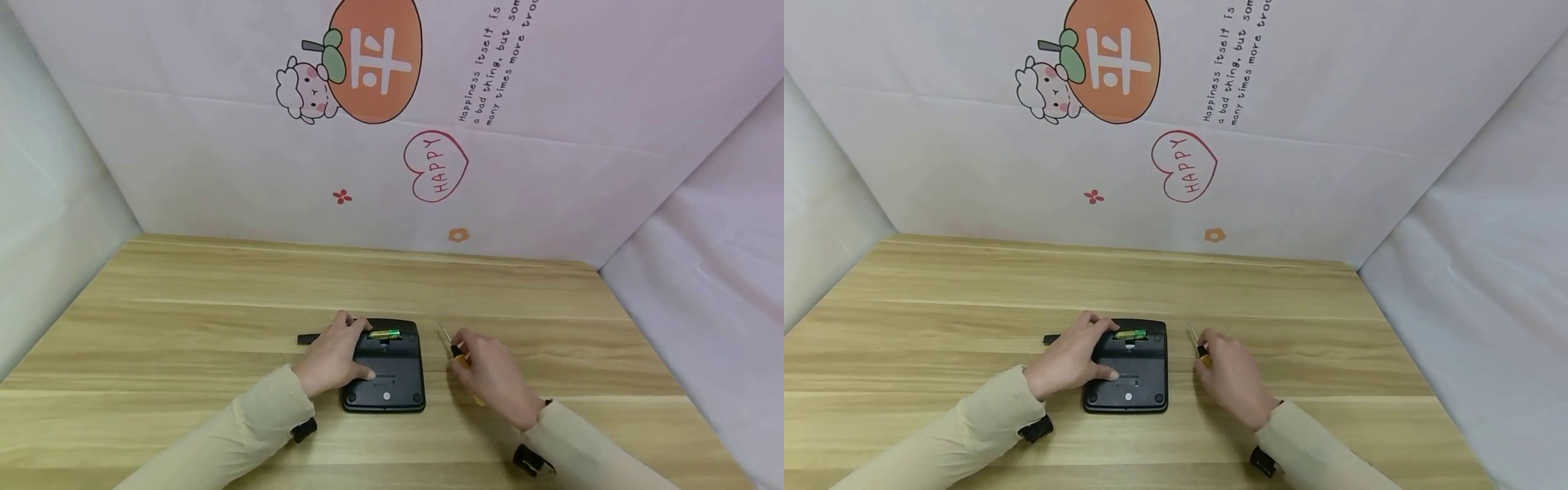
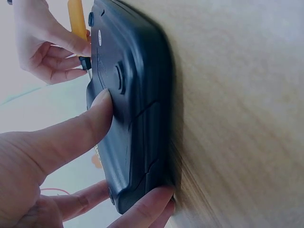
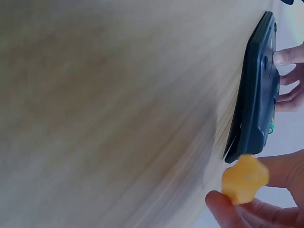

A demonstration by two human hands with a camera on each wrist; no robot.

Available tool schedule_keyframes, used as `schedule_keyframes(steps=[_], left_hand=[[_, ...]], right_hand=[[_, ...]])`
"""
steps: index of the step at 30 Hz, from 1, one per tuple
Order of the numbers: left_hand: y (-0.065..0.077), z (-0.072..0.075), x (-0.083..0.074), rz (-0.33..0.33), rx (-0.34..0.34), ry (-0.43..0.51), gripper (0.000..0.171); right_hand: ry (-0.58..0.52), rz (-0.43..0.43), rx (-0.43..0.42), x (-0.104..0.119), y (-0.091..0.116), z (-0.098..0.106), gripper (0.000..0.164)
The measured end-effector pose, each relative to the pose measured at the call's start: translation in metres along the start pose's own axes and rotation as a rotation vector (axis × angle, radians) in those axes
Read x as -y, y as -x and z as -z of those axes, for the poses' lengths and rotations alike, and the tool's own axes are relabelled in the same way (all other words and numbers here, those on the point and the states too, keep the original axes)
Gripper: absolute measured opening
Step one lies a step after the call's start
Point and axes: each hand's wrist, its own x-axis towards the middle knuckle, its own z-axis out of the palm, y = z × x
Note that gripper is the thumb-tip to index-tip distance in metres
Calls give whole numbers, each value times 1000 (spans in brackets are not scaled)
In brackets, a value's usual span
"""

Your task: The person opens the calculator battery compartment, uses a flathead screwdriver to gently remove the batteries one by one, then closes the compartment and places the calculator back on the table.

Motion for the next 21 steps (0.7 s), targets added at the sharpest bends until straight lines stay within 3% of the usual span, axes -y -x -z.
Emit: schedule_keyframes(steps=[8, 21], left_hand=[[-1, 0, 0, -7, 3, 2, 67], [0, 1, 0, -3, 5, 4, 67]], right_hand=[[84, -32, -10, -5, -4, -2, 21], [82, -43, -1, -13, -9, -6, 20]])
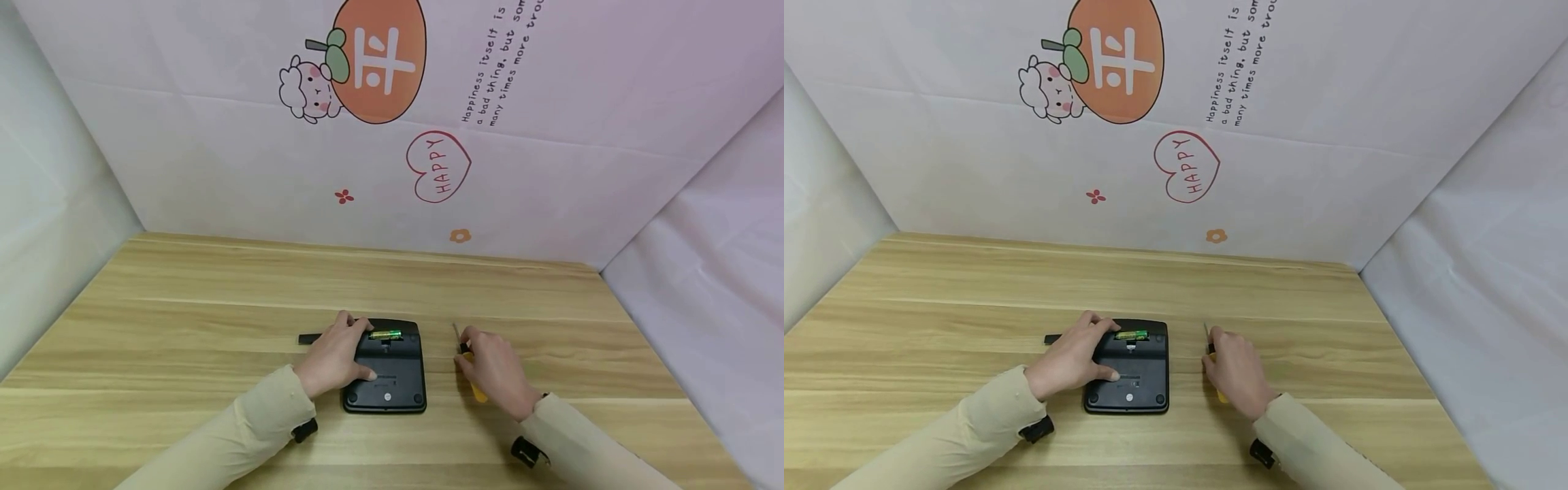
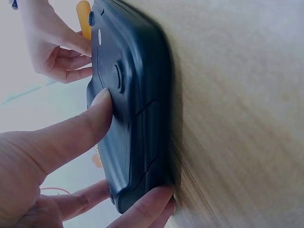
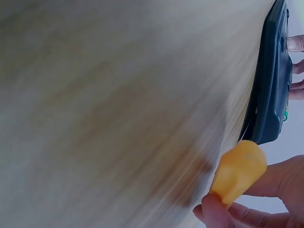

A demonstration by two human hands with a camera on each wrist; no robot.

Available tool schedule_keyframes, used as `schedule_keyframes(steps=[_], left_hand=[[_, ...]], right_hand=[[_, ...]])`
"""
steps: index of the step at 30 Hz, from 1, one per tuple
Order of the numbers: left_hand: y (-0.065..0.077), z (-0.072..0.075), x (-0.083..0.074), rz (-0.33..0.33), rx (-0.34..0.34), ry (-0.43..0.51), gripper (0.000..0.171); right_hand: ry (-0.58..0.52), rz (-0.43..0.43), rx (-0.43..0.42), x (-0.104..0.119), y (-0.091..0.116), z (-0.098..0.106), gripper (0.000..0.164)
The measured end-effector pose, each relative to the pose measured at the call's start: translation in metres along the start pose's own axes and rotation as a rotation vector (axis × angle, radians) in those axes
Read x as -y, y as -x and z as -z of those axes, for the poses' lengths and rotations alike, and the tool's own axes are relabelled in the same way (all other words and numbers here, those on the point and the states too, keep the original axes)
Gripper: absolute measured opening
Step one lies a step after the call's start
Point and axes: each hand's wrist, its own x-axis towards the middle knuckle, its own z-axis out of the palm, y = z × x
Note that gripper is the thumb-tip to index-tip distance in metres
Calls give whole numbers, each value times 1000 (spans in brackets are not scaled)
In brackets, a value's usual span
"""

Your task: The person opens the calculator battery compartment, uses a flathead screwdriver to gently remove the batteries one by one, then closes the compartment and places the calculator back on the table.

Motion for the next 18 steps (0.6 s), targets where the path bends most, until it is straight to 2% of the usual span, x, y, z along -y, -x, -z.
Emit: schedule_keyframes(steps=[18], left_hand=[[0, 0, 0, 1, 0, 2, 67]], right_hand=[[29, 11, -7, 1, 0, -1, 21]])
